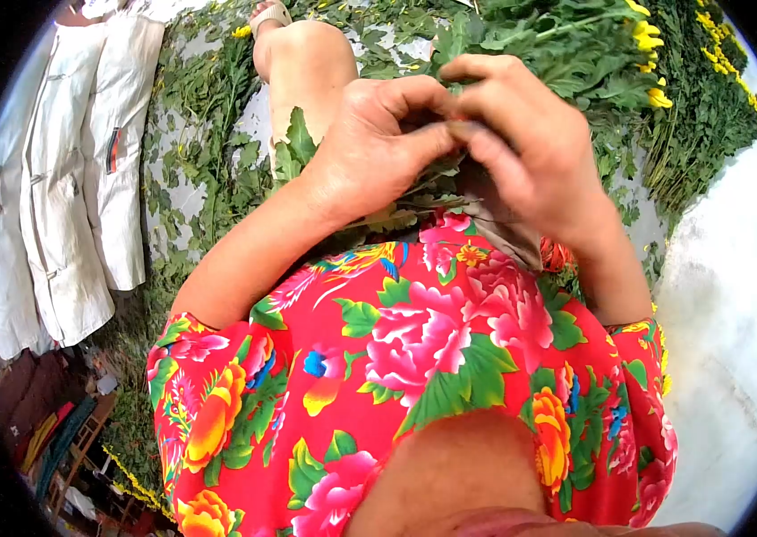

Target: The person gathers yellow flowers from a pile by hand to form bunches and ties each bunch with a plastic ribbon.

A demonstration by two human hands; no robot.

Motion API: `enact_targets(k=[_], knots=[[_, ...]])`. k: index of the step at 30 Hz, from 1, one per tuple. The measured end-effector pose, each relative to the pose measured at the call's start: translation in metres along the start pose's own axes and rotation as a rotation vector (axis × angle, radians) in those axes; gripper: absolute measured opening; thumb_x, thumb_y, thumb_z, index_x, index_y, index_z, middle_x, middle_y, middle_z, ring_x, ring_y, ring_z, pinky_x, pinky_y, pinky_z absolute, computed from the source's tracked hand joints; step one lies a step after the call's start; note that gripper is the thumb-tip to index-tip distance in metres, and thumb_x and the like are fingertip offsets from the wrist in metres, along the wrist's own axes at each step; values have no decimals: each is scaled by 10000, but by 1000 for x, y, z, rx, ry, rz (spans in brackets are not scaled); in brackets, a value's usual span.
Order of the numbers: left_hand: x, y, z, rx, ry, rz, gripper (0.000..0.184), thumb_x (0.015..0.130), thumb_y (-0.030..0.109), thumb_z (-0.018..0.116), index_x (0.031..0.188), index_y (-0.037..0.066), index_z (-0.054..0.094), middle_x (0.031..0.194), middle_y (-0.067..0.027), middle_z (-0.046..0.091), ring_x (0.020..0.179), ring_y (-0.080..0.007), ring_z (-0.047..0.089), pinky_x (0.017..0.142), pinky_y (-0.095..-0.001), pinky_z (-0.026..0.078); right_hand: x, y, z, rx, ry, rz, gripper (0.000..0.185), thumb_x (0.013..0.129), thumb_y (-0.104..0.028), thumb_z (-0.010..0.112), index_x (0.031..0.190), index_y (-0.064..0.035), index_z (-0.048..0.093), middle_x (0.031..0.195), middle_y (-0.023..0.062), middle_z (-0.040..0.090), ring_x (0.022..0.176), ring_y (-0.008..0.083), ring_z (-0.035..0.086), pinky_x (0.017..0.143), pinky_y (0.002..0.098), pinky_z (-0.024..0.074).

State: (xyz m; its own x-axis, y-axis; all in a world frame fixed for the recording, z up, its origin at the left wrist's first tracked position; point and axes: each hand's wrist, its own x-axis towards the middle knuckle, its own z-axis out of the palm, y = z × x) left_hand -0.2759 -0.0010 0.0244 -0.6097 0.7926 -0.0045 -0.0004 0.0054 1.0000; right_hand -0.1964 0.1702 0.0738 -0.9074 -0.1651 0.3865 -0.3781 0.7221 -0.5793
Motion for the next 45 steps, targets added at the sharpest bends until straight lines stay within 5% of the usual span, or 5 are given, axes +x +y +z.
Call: enact_targets(k=[2,13,22,34,45], knots=[[3,-3,-3,-142,20,-31,77,896,10,670,965,9,634,841,-20,659,781,-69,622,708,-224,523,-5,11,-2,287,7,309,224,847,-60,616,1062,2,599,958,174,646,903,368,653,779,372,522],[10,-9,-11,-384,-24,-197,83,882,-12,667,860,-5,588,888,-116,683,770,-166,673,681,-260,554,-26,10,-1,-133,-87,-8,161,741,-63,684,900,-56,665,780,58,589,733,243,619,576,345,490],[22,-5,-13,921,172,861,161,701,6,660,768,57,523,771,-75,528,684,-250,579,546,-319,479,18,42,0,57,-142,37,234,769,-107,676,974,6,679,860,174,673,793,335,660,725,380,525],[19,-15,-16,880,247,737,183,726,30,689,873,67,587,740,-73,538,667,-266,604,546,-363,479,13,43,1,289,-117,232,161,763,-39,654,912,3,695,850,144,689,773,283,684,693,335,534],[11,-17,-32,771,60,296,58,800,22,633,824,15,582,791,-149,603,742,-350,607,669,-407,486,-43,1,-4,-332,-55,80,280,691,48,667,965,-5,642,736,108,582,656,285,593,574,374,485]])
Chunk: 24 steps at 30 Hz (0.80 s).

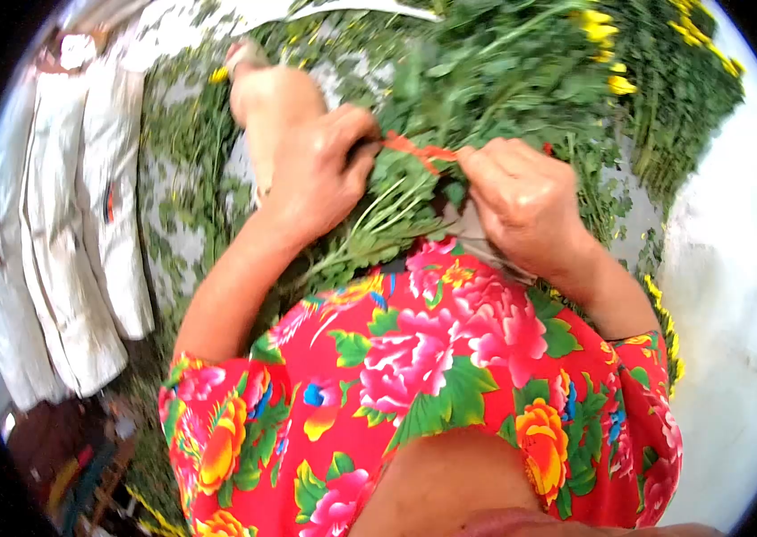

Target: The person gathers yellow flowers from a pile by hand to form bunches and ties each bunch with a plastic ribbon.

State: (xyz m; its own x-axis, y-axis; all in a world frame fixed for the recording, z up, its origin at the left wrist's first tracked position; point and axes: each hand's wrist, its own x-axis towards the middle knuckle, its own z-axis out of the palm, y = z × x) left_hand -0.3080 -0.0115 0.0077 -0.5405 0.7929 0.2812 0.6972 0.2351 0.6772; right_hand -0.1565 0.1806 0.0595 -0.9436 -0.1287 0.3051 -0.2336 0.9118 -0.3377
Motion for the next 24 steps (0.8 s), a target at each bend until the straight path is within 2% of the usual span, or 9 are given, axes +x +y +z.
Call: enact_targets(k=[3,7,9,13,15,16,19,21,24], knots=[[-8,1,-7,-162,-18,-190,120,847,68,645,944,2,618,881,-139,616,857,-281,607,792,-369,490,-24,5,-3,127,112,49,222,738,-6,702,952,3,644,778,134,614,700,302,620,614,372,502],[-24,22,-17,-12,-327,-124,858,733,263,813,1404,-41,374,1189,-234,617,1141,-309,589,979,-403,453,-63,8,43,853,-340,404,406,891,-373,664,923,32,659,811,201,678,738,307,664,695,428,511],[-7,50,-7,12,-634,-488,1016,661,272,854,1445,-62,300,1277,-268,569,1219,-339,551,1014,-413,435,-59,7,65,821,-453,454,537,876,-493,662,950,38,662,843,218,684,745,263,660,687,429,511],[9,57,-4,86,-345,-140,976,580,80,840,1423,-39,362,1230,-249,574,1173,-342,561,1025,-407,429,-22,0,91,878,-661,620,621,861,-531,682,1124,28,631,932,153,689,851,195,623,788,376,519],[33,84,-13,446,-332,55,956,564,66,824,1408,-37,387,1239,-229,566,1167,-354,560,1023,-408,430,-10,-21,99,1441,553,248,564,865,-409,732,1241,-13,588,1090,71,668,997,133,579,909,336,485],[51,107,-15,164,-432,-142,1021,532,54,822,1436,-32,356,1265,-220,544,1188,-360,540,1028,-410,423,-6,-22,83,1770,619,269,553,858,-299,763,1309,-60,550,1193,16,626,1088,96,532,988,325,445],[80,153,-15,-106,-531,122,1120,556,131,842,1503,-14,262,1416,-214,433,1316,-339,441,1095,-400,359,-21,8,8,1992,743,215,594,815,-132,768,1353,-122,517,1210,5,623,1132,172,572,998,356,454],[95,173,-11,-106,-519,414,1070,646,432,816,1493,8,319,1529,-215,308,1428,-359,289,1158,-462,246,-52,34,-41,1745,1054,198,656,808,-75,746,1407,-111,482,1260,8,607,1120,167,586,1042,390,440],[136,165,-15,63,-406,480,930,711,383,784,1486,79,370,1564,-202,262,1441,-381,272,1161,-504,235,-120,81,-138,956,1167,827,192,827,-246,734,946,-98,766,1095,115,722,1131,229,622,1117,421,348]])
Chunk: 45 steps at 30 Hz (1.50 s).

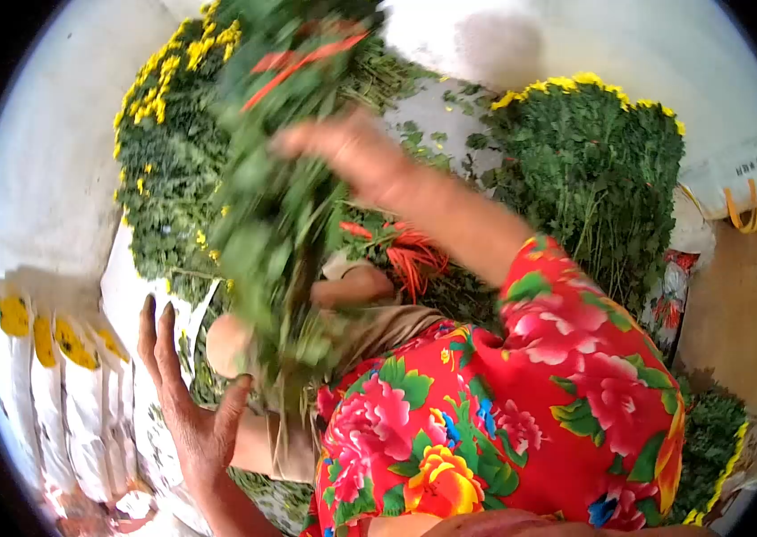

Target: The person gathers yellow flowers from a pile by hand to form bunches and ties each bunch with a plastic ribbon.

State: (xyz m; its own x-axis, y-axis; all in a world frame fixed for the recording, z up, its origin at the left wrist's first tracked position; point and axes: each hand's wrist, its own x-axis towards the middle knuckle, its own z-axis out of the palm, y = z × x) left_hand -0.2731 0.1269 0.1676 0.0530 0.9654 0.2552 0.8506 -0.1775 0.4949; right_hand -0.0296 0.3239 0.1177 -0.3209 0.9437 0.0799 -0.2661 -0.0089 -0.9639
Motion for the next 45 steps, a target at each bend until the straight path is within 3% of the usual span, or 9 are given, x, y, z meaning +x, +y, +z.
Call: enact_targets(k=[7,10,18,26,28,32,37,40,45], knots=[[-61,-170,-17,-187,-41,-585,650,851,72,665,1445,37,402,1496,-149,352,1365,-373,383,1043,-476,423,-33,-165,-321,-441,341,115,595,821,-413,729,1284,-60,602,1224,131,649,1143,256,624,964,415,504],[-99,-217,-24,-159,-35,-700,632,862,63,637,1438,-11,389,1453,-166,406,1254,-327,476,961,-392,468,-126,-175,-382,-1019,876,101,747,768,-378,766,1378,-28,516,1261,145,632,1147,271,610,1014,393,440],[-127,-251,-45,-283,-211,-995,607,861,151,634,1396,-51,431,1358,-181,525,1058,-243,585,833,-326,498,-247,-61,-524,-945,1026,317,1106,750,-379,797,1469,167,157,1350,239,547,1211,287,568,1012,425,439],[-134,-298,-26,-175,-351,-754,509,837,145,668,1298,-30,544,1219,-128,626,988,-186,586,783,-322,498,-218,53,-559,-1458,1185,1101,774,906,-312,616,1558,-179,219,1561,155,321,1385,394,371,1084,614,321],[-128,-268,-29,-252,-300,-831,482,858,120,687,1276,-85,560,1114,-167,665,947,-182,604,810,-336,503,-193,-7,-451,-1573,936,1078,569,938,-312,530,1480,-340,361,1554,95,353,1390,374,377,1071,655,293],[-137,-272,-62,-117,-187,-749,505,845,171,688,1256,-95,566,1111,-199,670,957,-226,637,843,-352,510,-128,-20,-429,-1945,974,1206,568,962,-316,555,1449,-65,406,1474,198,398,1312,422,439,1013,607,381],[-125,-232,-60,-293,-186,-802,555,866,205,693,1319,-67,523,1255,-219,617,1103,-274,624,938,-365,503,14,58,-485,-2080,326,442,574,833,-426,697,1214,-6,609,1254,255,601,1123,418,590,948,496,473],[-138,-241,-45,-353,-264,-797,531,859,205,700,1312,-27,547,1262,-179,631,1083,-273,642,930,-369,513,113,91,-327,-1905,-211,222,499,795,-398,700,1091,3,657,988,244,675,946,408,638,815,461,501],[-148,-259,-26,114,-638,-654,500,756,170,768,1198,-16,622,1056,-207,640,1039,-363,580,905,-443,473,185,210,-48,-1662,-660,161,508,794,-333,681,1155,18,620,1076,238,657,1004,404,625,876,465,497]])
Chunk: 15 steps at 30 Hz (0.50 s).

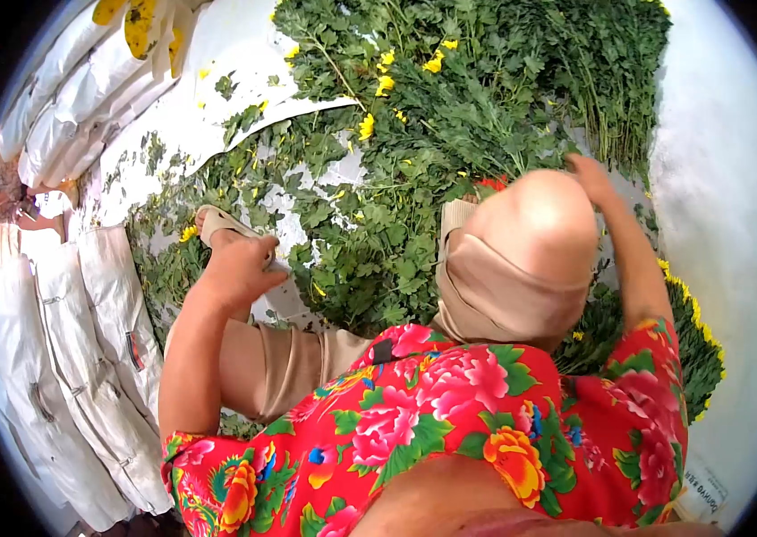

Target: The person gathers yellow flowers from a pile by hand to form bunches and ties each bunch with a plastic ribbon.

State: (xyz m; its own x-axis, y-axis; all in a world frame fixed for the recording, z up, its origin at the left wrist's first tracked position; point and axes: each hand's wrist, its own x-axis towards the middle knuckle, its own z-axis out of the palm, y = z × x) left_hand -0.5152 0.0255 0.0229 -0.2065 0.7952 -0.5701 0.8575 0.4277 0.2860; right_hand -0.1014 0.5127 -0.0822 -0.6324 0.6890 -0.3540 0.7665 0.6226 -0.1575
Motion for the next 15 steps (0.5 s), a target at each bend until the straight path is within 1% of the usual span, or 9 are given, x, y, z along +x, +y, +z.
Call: enact_targets(k=[1,3,4,6,9,10,12,13,15], knots=[[6,-1,7,42,38,32,492,695,217,799,1126,21,664,968,-203,612,1026,-399,511,924,-464,418,35,-7,29,103,1,-114,525,806,-338,694,1189,10,603,1096,252,648,1038,404,623,894,459,495],[-3,16,-16,48,46,84,493,688,226,806,1122,33,673,963,-190,610,1045,-385,492,942,-454,402,72,-52,54,-4,-46,55,684,831,-370,714,1348,12,479,1198,240,629,1113,391,607,938,450,492],[2,22,-30,54,69,142,493,681,235,814,1117,45,682,958,-177,608,1064,-370,473,960,-444,385,97,-47,96,-35,146,66,782,795,-407,750,1381,8,440,1340,216,550,1216,387,541,1013,443,441],[18,33,-48,37,48,133,494,673,243,818,1112,56,690,965,-162,602,1090,-356,442,989,-441,355,118,-74,109,-19,43,172,965,723,-456,802,1446,17,372,1443,216,460,1305,369,470,1100,454,372],[51,31,-54,-84,-48,143,509,792,238,741,1216,-2,591,957,-211,662,984,-373,611,856,-440,488,133,-93,86,-97,-241,196,1028,656,-463,842,1450,6,388,1461,217,440,1324,354,455,1109,482,359],[63,27,-53,-131,-76,154,517,818,224,725,1243,-21,561,961,-223,672,961,-381,645,819,-434,523,136,-77,98,-94,-254,200,1028,656,-463,842,1450,6,388,1461,217,440,1324,354,455,1109,482,359],[98,6,-17,-759,-335,75,466,832,207,692,1213,-33,575,997,-238,671,937,-383,656,836,-424,517,143,-46,118,103,-132,128,969,638,-509,836,1395,-27,470,1306,214,546,1197,372,540,1004,480,457],[122,4,-10,-642,-369,102,458,832,203,684,1207,-39,578,1016,-242,671,942,-378,660,843,-416,519,137,-57,114,-135,-12,108,848,686,-379,840,1381,-41,491,1273,195,562,1126,373,572,949,488,490],[182,17,-2,-459,-359,163,439,834,204,688,1184,-42,590,984,-224,678,884,-334,662,819,-397,521,142,-50,130,48,63,74,799,704,-302,831,1381,-48,493,1272,194,563,1108,368,576,927,485,492]])
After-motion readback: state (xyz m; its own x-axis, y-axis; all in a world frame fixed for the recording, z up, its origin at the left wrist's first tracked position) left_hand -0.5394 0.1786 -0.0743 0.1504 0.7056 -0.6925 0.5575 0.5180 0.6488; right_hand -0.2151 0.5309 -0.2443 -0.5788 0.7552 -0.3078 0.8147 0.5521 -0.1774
